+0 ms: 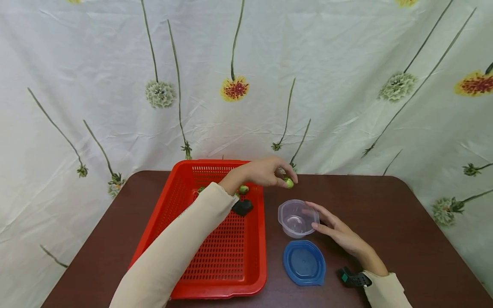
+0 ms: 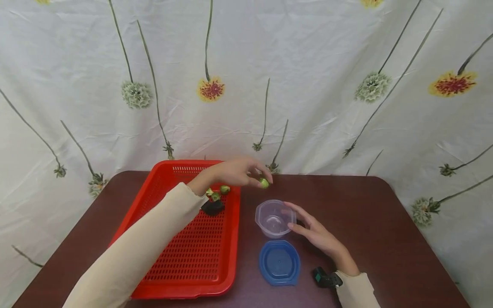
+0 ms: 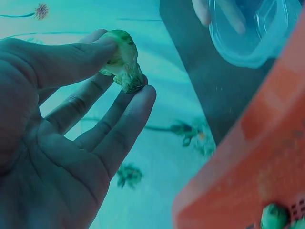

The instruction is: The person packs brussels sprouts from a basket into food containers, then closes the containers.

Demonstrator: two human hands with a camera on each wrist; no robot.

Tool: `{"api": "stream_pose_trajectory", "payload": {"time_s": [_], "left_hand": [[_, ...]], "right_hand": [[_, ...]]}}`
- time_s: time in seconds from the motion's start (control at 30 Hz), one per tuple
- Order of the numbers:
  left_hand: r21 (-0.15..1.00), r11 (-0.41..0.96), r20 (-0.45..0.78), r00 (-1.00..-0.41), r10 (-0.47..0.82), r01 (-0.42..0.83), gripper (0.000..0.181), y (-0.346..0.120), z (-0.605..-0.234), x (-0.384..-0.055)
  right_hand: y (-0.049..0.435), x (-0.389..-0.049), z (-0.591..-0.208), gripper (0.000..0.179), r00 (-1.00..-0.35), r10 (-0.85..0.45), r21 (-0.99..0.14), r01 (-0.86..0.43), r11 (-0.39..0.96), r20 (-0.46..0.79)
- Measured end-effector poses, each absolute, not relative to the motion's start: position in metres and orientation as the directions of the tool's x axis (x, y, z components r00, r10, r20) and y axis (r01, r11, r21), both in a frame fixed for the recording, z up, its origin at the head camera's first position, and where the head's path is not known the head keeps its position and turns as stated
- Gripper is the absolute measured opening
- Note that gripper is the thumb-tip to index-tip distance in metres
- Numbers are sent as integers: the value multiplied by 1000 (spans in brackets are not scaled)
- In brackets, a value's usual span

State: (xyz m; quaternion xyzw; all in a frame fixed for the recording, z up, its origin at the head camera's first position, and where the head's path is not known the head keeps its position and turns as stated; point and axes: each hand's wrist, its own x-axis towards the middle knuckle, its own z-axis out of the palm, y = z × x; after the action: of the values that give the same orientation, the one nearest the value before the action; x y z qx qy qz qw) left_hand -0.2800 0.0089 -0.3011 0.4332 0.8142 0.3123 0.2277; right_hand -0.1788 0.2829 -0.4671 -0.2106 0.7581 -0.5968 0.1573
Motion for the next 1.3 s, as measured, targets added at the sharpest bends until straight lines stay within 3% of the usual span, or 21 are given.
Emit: {"api": "stream_pose_trajectory", "payload": {"time_s": [0.27, 0.63, 1.0, 1.3], "left_hand": [[687, 423, -124, -479, 869, 590, 25, 35, -317, -285], [710, 469, -207, -482, 852, 525, 23, 50, -335, -289], [689, 451, -227, -423, 877, 566, 23, 55, -340, -283], [728, 487, -313, -398, 862, 482, 26, 60, -341, -272]], "right_hand": [[281, -179, -468, 59, -862, -507, -971, -121, 206, -1], [279, -178, -468, 60, -872, -488, -969, -100, 224, -22], [282, -178, -468, 59, -872, -490, -967, -108, 232, -20], [284, -178, -466, 64, -909, -408, -951, -45, 305, -88]]}}
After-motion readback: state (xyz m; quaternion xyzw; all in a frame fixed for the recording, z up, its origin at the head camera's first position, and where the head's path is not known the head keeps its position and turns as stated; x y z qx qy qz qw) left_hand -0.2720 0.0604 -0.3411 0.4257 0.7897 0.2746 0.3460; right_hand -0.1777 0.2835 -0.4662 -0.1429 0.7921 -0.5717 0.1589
